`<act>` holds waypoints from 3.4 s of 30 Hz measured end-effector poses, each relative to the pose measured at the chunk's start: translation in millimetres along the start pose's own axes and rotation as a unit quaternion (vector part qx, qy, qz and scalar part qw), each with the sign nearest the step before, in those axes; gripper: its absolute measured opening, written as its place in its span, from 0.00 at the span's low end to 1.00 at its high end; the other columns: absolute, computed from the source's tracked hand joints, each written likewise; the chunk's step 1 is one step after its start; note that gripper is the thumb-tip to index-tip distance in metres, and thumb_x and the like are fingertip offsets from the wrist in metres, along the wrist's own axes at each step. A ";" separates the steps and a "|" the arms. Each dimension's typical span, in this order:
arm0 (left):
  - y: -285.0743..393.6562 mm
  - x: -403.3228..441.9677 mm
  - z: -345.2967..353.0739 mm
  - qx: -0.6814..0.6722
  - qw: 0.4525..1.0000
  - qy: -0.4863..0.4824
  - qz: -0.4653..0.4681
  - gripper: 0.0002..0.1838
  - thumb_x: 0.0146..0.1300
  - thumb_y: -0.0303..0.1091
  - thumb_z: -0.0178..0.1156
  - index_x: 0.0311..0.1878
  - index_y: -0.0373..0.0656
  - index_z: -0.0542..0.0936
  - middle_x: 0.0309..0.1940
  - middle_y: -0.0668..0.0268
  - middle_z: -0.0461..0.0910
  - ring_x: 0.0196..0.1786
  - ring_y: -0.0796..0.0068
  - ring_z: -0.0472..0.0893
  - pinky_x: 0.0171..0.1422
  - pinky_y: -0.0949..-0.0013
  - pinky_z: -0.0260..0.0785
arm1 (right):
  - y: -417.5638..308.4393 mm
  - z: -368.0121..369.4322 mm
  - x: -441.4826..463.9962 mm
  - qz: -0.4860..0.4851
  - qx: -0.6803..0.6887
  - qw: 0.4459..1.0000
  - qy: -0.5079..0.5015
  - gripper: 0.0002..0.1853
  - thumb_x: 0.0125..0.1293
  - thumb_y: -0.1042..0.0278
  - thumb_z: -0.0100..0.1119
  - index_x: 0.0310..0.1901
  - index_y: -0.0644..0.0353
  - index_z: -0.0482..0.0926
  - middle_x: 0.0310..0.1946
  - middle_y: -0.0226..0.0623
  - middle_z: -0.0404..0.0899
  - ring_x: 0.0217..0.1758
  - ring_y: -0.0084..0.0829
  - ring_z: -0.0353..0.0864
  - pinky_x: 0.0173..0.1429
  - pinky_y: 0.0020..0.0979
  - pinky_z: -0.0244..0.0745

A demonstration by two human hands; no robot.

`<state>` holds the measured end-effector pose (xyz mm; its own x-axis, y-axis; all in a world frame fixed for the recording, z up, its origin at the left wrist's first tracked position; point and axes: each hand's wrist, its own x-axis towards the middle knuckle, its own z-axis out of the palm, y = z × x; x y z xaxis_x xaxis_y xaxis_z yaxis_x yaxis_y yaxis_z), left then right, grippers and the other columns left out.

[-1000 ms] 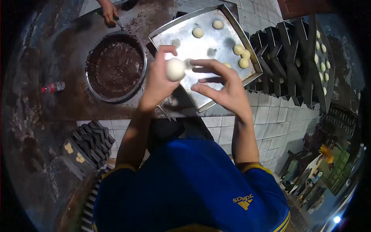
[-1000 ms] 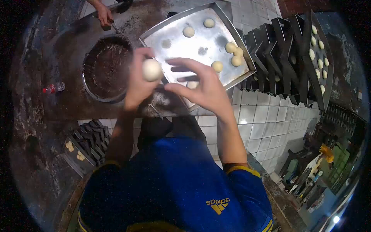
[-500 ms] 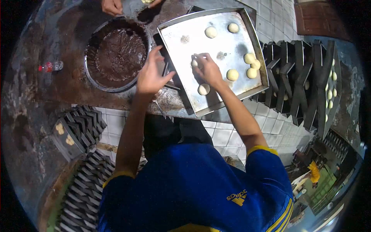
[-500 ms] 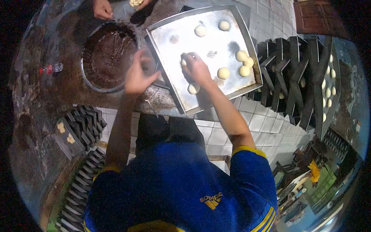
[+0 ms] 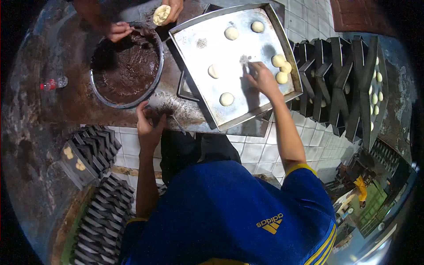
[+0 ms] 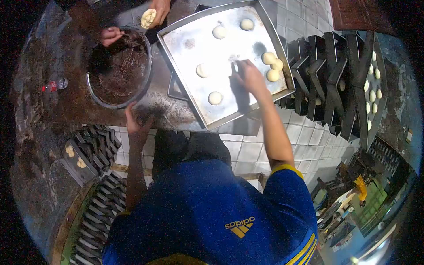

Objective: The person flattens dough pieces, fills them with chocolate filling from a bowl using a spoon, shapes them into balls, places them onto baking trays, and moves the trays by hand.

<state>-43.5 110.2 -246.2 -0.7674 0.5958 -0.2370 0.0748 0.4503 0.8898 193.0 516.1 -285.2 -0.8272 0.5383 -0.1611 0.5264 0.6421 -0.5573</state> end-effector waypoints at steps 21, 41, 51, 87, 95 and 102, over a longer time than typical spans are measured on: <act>123.6 57.7 64.4 -0.254 0.948 -0.190 0.021 0.26 0.87 0.51 0.45 0.49 0.35 0.81 0.40 0.63 0.82 0.46 0.75 0.80 0.54 0.66 0.73 | -249.8 8.0 -41.7 0.100 0.341 0.931 0.088 0.18 0.61 0.68 0.77 0.50 0.68 0.88 0.38 0.38 0.90 0.43 0.22 0.85 0.51 0.30 0.81; 114.0 88.9 -138.4 -0.505 0.833 -0.224 0.026 0.12 0.80 0.40 0.63 0.44 0.40 0.84 0.38 0.71 0.84 0.35 0.89 0.80 0.41 0.80 0.74 | -461.2 49.5 21.4 0.013 0.546 0.800 0.248 0.18 0.80 0.60 0.65 0.43 0.71 0.88 0.32 0.26 0.86 0.33 0.13 0.76 0.35 0.21 0.70; 28.4 66.7 -134.2 -0.325 0.890 -0.279 0.156 0.39 0.51 0.24 0.81 0.67 0.37 0.75 0.54 0.62 0.86 0.58 0.71 0.84 0.66 0.63 0.77 | -463.1 40.0 -2.2 0.065 0.172 0.978 0.098 0.20 0.81 0.55 0.57 0.55 0.63 0.88 0.31 0.51 0.76 0.33 0.49 0.79 0.45 0.43 0.75; -75.2 78.6 -321.0 0.095 0.993 0.073 0.018 0.22 0.57 0.25 0.74 0.57 0.35 0.84 0.49 0.51 0.90 0.54 0.59 0.90 0.61 0.60 0.78 | -317.7 254.1 280.6 -0.087 -0.228 0.967 0.076 0.23 0.66 0.74 0.57 0.63 0.49 0.81 0.50 0.48 0.81 0.53 0.51 0.85 0.57 0.48 0.84; -72.8 83.5 -315.1 0.015 0.997 0.012 0.081 0.23 0.58 0.25 0.73 0.58 0.35 0.83 0.49 0.53 0.90 0.54 0.60 0.89 0.60 0.60 0.79 | -302.1 248.7 219.7 -0.092 -0.206 0.974 0.003 0.24 0.67 0.71 0.58 0.65 0.44 0.83 0.57 0.44 0.83 0.58 0.48 0.87 0.61 0.47 0.84; -57.3 104.1 -291.2 0.105 0.991 -0.023 0.086 0.23 0.54 0.29 0.78 0.54 0.35 0.85 0.48 0.52 0.90 0.51 0.54 0.90 0.58 0.58 0.81 | -350.7 167.8 153.5 -0.031 0.222 0.955 -0.194 0.15 0.76 0.69 0.60 0.59 0.63 0.85 0.46 0.44 0.87 0.51 0.34 0.84 0.60 0.36 0.78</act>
<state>-313.1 -47.2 -208.2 -0.7024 0.7030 -0.1114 0.3356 0.4651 0.8192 -151.6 282.0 -251.2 -0.9100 0.2092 -0.3579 0.4099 0.3257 -0.8520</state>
